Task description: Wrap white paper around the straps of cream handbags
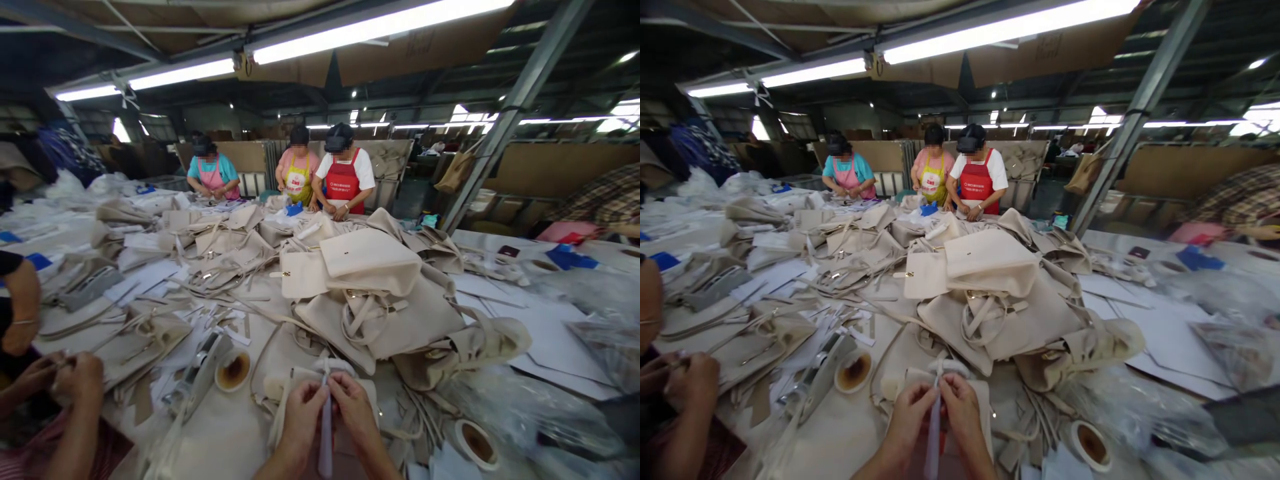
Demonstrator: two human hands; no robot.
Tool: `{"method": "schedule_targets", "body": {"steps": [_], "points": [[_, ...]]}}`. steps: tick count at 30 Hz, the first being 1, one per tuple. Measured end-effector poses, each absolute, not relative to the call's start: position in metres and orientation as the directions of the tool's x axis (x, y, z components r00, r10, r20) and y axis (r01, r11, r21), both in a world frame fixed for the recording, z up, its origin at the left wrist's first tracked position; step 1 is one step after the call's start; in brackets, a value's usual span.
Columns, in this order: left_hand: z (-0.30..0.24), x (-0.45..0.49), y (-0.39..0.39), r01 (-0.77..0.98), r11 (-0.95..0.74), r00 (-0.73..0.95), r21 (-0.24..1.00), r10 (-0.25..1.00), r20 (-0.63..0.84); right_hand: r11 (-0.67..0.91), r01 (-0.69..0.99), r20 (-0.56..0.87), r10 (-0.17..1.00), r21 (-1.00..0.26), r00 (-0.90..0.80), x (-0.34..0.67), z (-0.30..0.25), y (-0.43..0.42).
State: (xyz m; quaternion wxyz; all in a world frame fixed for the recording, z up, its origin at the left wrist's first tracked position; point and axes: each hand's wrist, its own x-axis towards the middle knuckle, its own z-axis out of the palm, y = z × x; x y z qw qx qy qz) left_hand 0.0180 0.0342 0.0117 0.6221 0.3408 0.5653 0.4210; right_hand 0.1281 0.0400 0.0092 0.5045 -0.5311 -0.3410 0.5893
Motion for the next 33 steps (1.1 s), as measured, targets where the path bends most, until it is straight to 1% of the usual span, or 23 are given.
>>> {"method": "schedule_targets", "body": {"steps": [3,7,9,14,17,21,24,27,29,31,33], "points": [[0.011,0.021,0.039,-0.150,0.379,-0.060,0.913,0.918,-0.391,-0.256,-0.253,-0.284,0.956,-0.933,0.080,0.127,0.010,0.038],[0.007,0.028,0.042,-0.161,0.412,-0.067,0.897,0.902,-0.427,-0.286,-0.281,-0.315,0.947,-0.916,0.061,0.128,0.013,0.035],[0.005,0.030,0.043,-0.153,0.403,-0.084,0.902,0.904,-0.418,-0.302,-0.288,-0.330,0.942,-0.909,0.055,0.128,0.014,0.034],[0.003,0.028,0.045,-0.087,0.275,-0.181,0.957,0.941,-0.287,-0.303,-0.275,-0.333,0.940,-0.912,0.068,0.126,0.012,0.035],[0.009,0.028,0.041,-0.053,0.230,-0.184,0.972,0.954,-0.236,-0.275,-0.252,-0.307,0.946,-0.928,0.100,0.126,0.008,0.039],[0.021,0.032,0.032,-0.099,0.295,-0.145,0.950,0.940,-0.307,-0.223,-0.184,-0.259,0.945,-0.957,0.201,0.126,0.007,0.042],[0.024,0.028,0.032,-0.118,0.344,-0.082,0.932,0.932,-0.354,-0.196,-0.109,-0.218,0.939,-0.975,0.267,0.120,0.011,0.041],[0.017,0.018,0.043,-0.100,0.391,-0.055,0.915,0.916,-0.397,-0.219,-0.061,-0.227,0.943,-0.974,0.242,0.122,0.013,0.041],[0.011,0.011,0.051,-0.039,0.401,-0.049,0.915,0.914,-0.402,-0.255,-0.028,-0.254,0.936,-0.967,0.242,0.144,0.014,0.029],[0.007,0.010,0.056,0.021,0.403,-0.037,0.915,0.915,-0.402,-0.294,0.027,-0.268,0.901,-0.955,0.341,0.188,0.015,-0.003],[0.007,0.017,0.056,0.047,0.415,-0.001,0.908,0.909,-0.416,-0.345,0.110,-0.235,0.808,-0.932,0.540,0.248,0.018,-0.052]]}}
